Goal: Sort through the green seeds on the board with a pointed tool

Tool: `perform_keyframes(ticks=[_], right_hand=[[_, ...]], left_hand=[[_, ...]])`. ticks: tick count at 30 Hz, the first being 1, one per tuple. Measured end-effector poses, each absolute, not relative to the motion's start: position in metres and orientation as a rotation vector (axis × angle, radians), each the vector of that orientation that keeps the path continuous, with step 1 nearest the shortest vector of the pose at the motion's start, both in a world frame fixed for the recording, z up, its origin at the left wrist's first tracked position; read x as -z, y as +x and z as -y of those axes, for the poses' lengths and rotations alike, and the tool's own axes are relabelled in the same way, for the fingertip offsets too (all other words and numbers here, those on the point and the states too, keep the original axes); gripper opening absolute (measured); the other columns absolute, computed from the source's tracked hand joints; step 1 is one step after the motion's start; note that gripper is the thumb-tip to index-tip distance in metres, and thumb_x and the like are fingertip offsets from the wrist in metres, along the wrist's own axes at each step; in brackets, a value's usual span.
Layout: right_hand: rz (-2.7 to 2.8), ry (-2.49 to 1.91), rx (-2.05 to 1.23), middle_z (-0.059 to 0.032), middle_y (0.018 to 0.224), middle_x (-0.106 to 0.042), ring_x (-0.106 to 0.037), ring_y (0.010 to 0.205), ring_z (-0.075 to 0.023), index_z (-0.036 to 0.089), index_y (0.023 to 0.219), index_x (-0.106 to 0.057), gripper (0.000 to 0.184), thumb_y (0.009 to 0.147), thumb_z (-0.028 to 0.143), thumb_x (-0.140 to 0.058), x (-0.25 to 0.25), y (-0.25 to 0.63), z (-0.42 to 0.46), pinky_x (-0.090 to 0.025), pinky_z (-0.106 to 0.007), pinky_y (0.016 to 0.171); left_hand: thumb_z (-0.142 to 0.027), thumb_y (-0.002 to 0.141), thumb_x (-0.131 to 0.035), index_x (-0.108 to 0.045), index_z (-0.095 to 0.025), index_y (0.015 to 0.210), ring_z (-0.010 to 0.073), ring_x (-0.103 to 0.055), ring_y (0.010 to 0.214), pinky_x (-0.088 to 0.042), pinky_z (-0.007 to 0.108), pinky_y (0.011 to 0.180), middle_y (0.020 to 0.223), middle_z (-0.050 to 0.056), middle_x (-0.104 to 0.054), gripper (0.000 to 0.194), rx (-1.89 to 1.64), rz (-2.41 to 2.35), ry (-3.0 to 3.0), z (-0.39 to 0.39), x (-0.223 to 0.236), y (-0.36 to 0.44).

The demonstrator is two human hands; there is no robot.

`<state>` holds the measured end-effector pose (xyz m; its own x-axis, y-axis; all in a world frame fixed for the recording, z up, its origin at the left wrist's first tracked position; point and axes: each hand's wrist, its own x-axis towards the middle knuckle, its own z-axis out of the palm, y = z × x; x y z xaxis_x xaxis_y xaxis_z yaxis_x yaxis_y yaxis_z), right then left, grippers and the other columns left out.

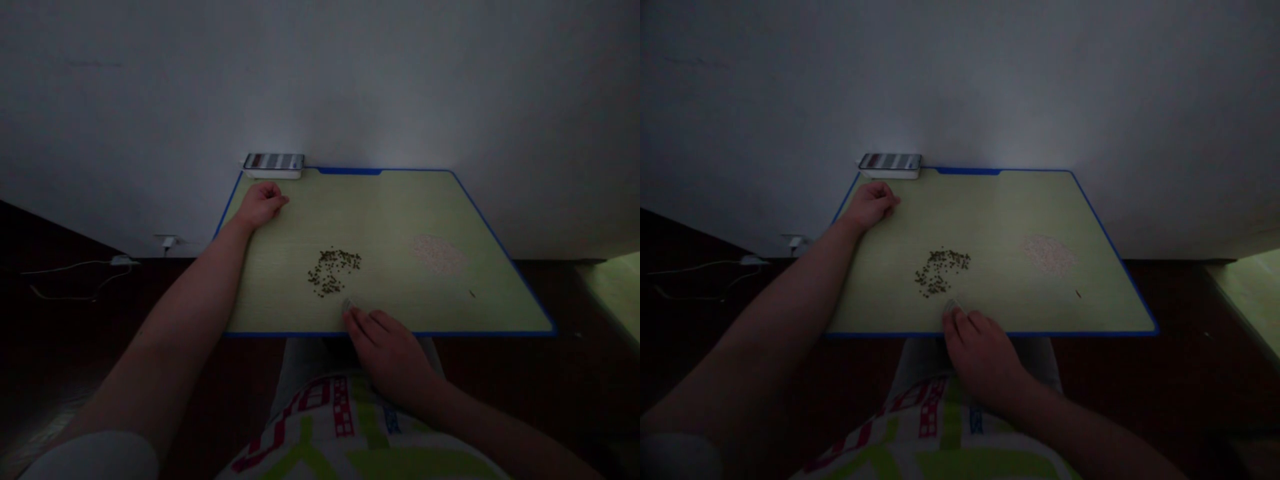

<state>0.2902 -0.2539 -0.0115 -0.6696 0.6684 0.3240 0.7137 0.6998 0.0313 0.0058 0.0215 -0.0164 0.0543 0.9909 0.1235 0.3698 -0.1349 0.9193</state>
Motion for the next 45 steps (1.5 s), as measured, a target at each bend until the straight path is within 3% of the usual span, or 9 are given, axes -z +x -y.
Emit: perform_keyframes(ticks=[9, 24, 34, 45], right_hand=[[2.721, -0.976, 0.126, -0.0226, 0.119, -0.075, -0.07, 0.097, -0.0267, 0.002, 0.13, -0.066, 0.039, 0.092, 0.009, -0.057, 0.009, 0.26, 0.247, -0.059, -0.037, 0.08], [2.606, -1.246, 0.295, -0.0183, 0.112, -0.077, -0.067, 0.092, -0.025, 0.003, 0.127, -0.068, 0.044, 0.084, -0.001, -0.055, 0.012, 0.299, 0.244, -0.059, -0.034, 0.08], [2.652, -1.078, 0.213, -0.0187, 0.115, -0.077, -0.068, 0.092, -0.0254, 0.003, 0.128, -0.067, 0.042, 0.087, 0.005, -0.056, 0.013, 0.276, 0.246, -0.059, -0.035, 0.079], [2.642, -1.21, 0.272, -0.019, 0.115, -0.077, -0.067, 0.096, -0.0267, 0.004, 0.131, -0.067, 0.042, 0.089, 0.004, -0.059, 0.02, 0.291, 0.229, -0.06, -0.037, 0.082]], left_hand=[[-0.021, 0.068, -0.07, -0.048, -0.021, 0.058, 0.0069, -0.038, 0.037, -0.027, 0.023, 0.041, 0.041, -0.005, -0.047, 0.025, -1.097, -1.4, 1.589, -0.022, 0.017, 0.006], [-0.023, 0.066, -0.07, -0.049, -0.021, 0.057, 0.0081, -0.039, 0.038, -0.028, 0.024, 0.043, 0.041, -0.005, -0.049, 0.023, -1.095, -1.423, 1.593, -0.017, 0.013, 0.008], [-0.023, 0.065, -0.07, -0.049, -0.022, 0.056, 0.0077, -0.038, 0.037, -0.028, 0.024, 0.041, 0.04, -0.005, -0.048, 0.024, -1.101, -1.426, 1.593, -0.02, 0.013, 0.008], [-0.024, 0.066, -0.07, -0.05, -0.021, 0.058, 0.0079, -0.039, 0.039, -0.029, 0.024, 0.042, 0.042, -0.004, -0.049, 0.022, -1.098, -1.404, 1.6, -0.021, 0.016, 0.005]])
